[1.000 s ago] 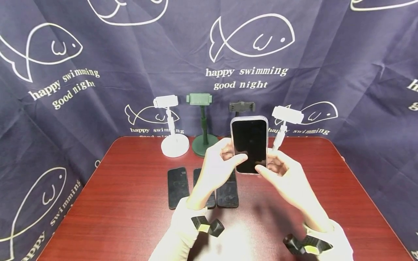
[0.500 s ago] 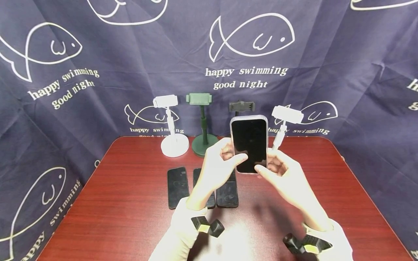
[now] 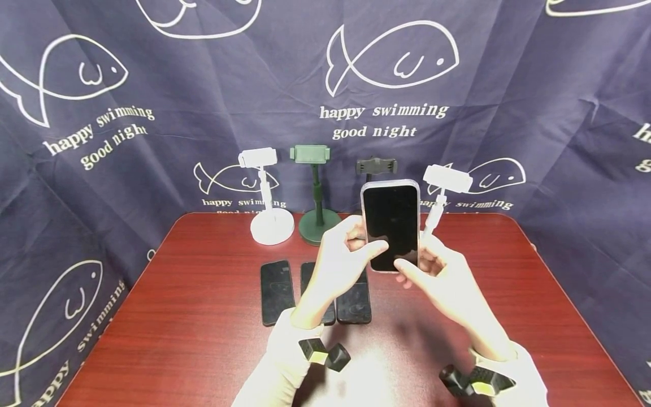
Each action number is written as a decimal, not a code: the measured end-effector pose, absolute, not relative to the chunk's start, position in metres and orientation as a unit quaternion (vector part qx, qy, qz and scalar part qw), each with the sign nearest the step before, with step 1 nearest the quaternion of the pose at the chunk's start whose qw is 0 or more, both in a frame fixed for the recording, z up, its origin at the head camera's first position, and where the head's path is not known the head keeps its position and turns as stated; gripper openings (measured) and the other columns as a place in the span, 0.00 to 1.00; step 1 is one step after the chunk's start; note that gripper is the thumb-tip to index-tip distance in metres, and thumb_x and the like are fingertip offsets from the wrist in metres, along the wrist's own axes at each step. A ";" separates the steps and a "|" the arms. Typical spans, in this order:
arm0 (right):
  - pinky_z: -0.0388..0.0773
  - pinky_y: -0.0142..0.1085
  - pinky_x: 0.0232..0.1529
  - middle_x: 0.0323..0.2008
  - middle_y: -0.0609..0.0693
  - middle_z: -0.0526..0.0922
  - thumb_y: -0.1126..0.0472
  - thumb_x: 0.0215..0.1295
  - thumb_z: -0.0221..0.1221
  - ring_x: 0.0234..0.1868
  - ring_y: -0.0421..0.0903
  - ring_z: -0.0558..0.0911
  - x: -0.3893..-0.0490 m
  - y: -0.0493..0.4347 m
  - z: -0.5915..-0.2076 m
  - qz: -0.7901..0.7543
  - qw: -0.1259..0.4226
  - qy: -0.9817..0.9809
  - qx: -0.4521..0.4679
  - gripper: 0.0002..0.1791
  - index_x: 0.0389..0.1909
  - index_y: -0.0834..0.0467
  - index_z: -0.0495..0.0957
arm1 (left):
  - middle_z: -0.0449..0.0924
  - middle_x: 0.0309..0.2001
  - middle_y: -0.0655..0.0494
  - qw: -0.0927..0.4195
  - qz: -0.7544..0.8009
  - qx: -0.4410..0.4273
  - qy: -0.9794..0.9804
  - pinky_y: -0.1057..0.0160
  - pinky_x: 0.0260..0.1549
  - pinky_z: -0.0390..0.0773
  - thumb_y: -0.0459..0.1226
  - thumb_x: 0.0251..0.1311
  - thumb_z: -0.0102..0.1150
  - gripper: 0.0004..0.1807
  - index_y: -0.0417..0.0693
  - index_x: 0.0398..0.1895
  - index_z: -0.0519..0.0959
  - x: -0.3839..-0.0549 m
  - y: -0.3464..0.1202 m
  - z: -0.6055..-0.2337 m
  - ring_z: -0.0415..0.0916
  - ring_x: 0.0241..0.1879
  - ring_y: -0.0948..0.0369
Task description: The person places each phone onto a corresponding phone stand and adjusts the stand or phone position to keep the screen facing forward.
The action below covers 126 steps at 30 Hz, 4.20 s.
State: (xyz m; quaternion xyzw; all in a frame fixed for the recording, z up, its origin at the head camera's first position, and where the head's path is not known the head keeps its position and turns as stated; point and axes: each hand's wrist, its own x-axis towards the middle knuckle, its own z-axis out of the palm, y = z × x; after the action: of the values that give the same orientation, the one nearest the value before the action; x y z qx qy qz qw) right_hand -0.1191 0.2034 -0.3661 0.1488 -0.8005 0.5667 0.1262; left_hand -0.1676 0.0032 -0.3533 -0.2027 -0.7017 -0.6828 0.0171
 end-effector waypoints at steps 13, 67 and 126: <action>0.83 0.31 0.31 0.24 0.48 0.87 0.74 0.62 0.68 0.23 0.44 0.87 -0.117 0.201 -0.367 0.581 0.154 -0.788 0.131 0.14 0.48 0.64 0.82 | 0.88 0.45 0.42 0.010 -0.711 -0.227 -0.666 0.66 0.43 0.84 0.34 0.65 0.68 0.16 0.44 0.55 0.82 -0.166 0.002 -0.358 0.89 0.44 0.59; 0.83 0.26 0.33 0.21 0.49 0.88 0.72 0.61 0.70 0.21 0.39 0.87 -0.193 0.259 -0.371 0.708 0.296 -0.641 -0.007 0.05 0.33 0.67 0.82 | 0.85 0.59 0.53 -0.005 -0.498 -0.251 -0.830 0.76 0.44 0.79 0.43 0.71 0.59 0.29 0.49 0.73 0.67 -0.256 0.089 -0.345 0.88 0.46 0.64; 0.79 0.20 0.32 0.22 0.34 0.86 0.64 0.68 0.66 0.23 0.29 0.86 -0.204 0.269 -0.380 0.578 0.285 -0.763 -0.053 0.04 0.40 0.61 0.83 | 0.87 0.52 0.61 0.126 -0.490 -0.226 -0.832 0.74 0.52 0.77 0.44 0.71 0.62 0.19 0.55 0.63 0.80 -0.286 0.147 -0.331 0.83 0.53 0.67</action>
State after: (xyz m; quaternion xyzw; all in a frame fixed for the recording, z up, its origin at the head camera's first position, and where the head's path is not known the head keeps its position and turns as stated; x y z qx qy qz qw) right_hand -0.2041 0.2692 -0.3800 -0.0526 -0.7628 0.5782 0.2847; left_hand -0.2862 0.1469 -0.3308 -0.2259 -0.8322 -0.4903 0.1262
